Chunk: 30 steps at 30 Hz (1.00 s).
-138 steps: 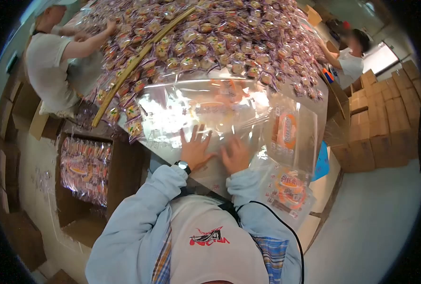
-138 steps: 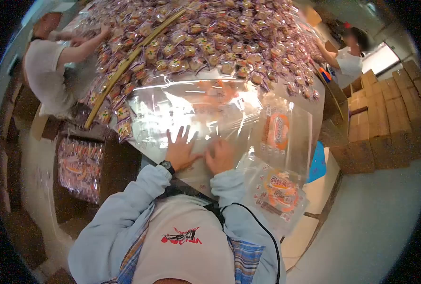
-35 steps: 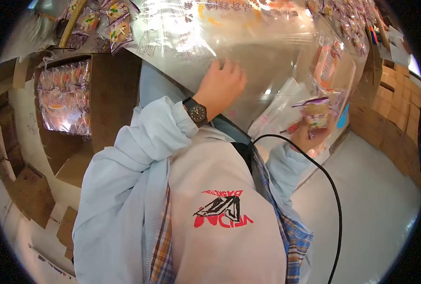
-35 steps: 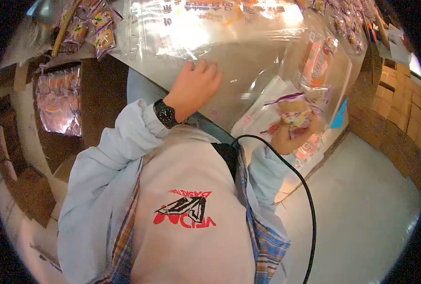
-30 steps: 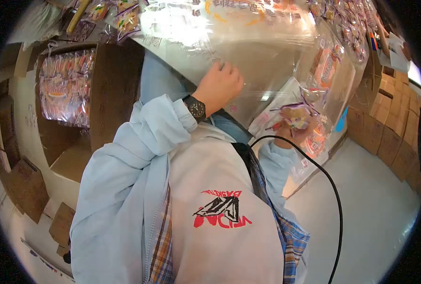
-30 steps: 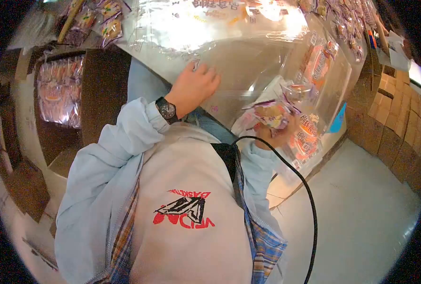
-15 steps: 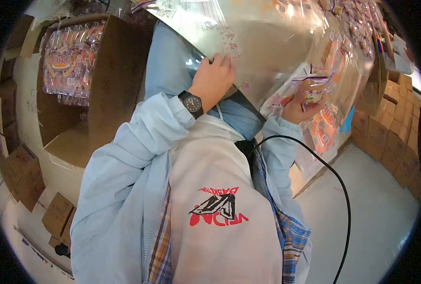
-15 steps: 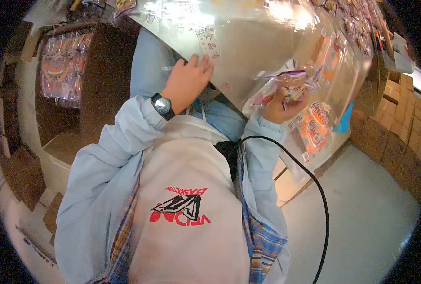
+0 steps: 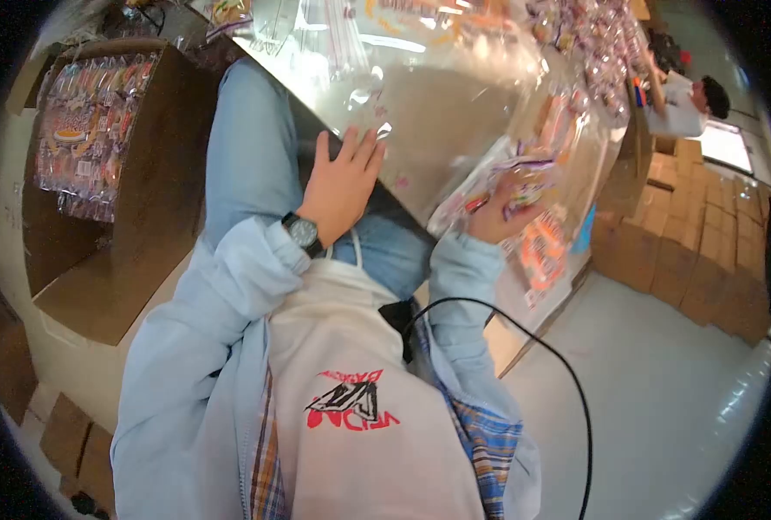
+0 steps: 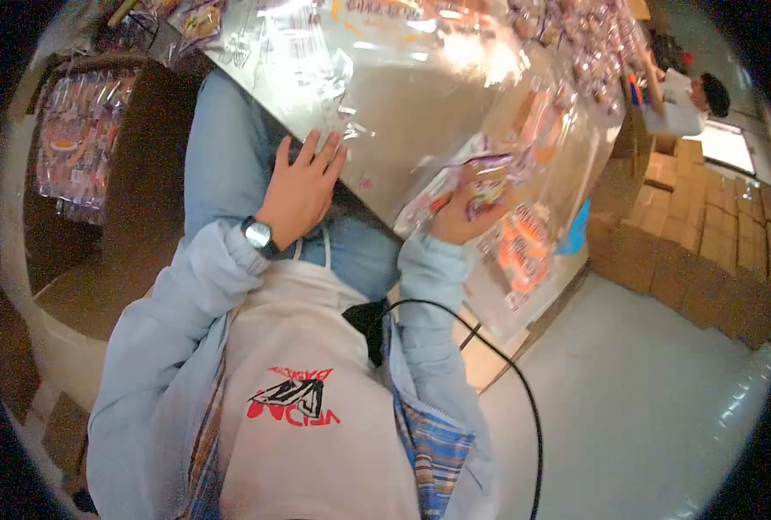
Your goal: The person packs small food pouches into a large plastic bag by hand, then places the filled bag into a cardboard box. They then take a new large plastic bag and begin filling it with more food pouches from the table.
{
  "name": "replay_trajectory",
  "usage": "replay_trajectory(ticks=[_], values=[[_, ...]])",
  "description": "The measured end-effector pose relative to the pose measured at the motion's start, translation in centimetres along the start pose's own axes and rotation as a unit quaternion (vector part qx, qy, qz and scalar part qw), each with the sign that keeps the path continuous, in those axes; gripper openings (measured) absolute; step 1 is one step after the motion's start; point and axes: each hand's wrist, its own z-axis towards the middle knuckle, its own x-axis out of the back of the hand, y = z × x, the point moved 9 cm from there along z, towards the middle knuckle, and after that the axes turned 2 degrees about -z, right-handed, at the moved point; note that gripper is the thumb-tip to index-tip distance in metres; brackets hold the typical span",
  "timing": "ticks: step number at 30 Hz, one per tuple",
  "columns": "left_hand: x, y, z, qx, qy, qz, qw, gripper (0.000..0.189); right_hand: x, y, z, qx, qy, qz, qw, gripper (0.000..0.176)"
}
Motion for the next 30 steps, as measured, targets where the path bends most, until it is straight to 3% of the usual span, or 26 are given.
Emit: replay_trajectory(ticks=[5, 6, 8, 9, 10, 13, 18, 23, 28, 30], values=[[0.9, 0.0, 0.4, 0.016, -0.009, -0.072, 0.997, 0.064, -0.9, -0.7, 0.0, -0.005, -0.033, -0.022, 0.999, 0.061], [1.9, 0.2, 0.6, 0.012, 0.015, -0.069, 0.997, 0.055, -0.7, -0.8, 0.4, 0.020, -0.040, -0.044, 0.998, 0.061], [1.5, 1.4, 1.1, -0.034, -0.039, -0.202, 0.978, 0.049, 0.3, -0.5, 0.6, 0.063, -0.049, -0.097, 0.992, 0.061], [1.0, 2.0, 1.3, -0.057, -0.069, -0.267, 0.960, 0.047, 0.5, -0.6, 1.0, 0.057, -0.033, -0.048, 0.997, 0.062], [1.5, 2.4, 1.6, -0.114, -0.022, -0.341, 0.933, 0.043, 0.9, -0.8, 1.4, 0.050, -0.019, -0.001, 0.999, 0.063], [4.1, 0.3, 2.7, -0.083, 0.085, -0.261, 0.958, 0.044, 3.3, -2.4, 2.9, -0.013, 0.032, -0.004, 0.999, 0.061], [2.0, -4.3, 3.5, 0.061, 0.048, -0.139, 0.987, 0.079, 1.4, -4.3, 4.7, -0.107, 0.037, 0.146, 0.983, 0.043], [1.7, -2.5, 4.1, 0.126, 0.031, -0.123, 0.984, 0.074, 1.0, -2.9, 3.5, -0.206, 0.085, 0.102, 0.969, 0.034], [2.4, -1.9, 6.4, 0.077, 0.070, -0.191, 0.976, 0.061, -0.3, -4.4, 5.0, -0.162, -0.047, 0.167, 0.971, 0.039], [2.5, -2.9, 7.0, 0.077, 0.092, -0.169, 0.978, 0.059, -0.6, -4.9, 5.2, -0.169, -0.043, 0.178, 0.968, 0.040]])
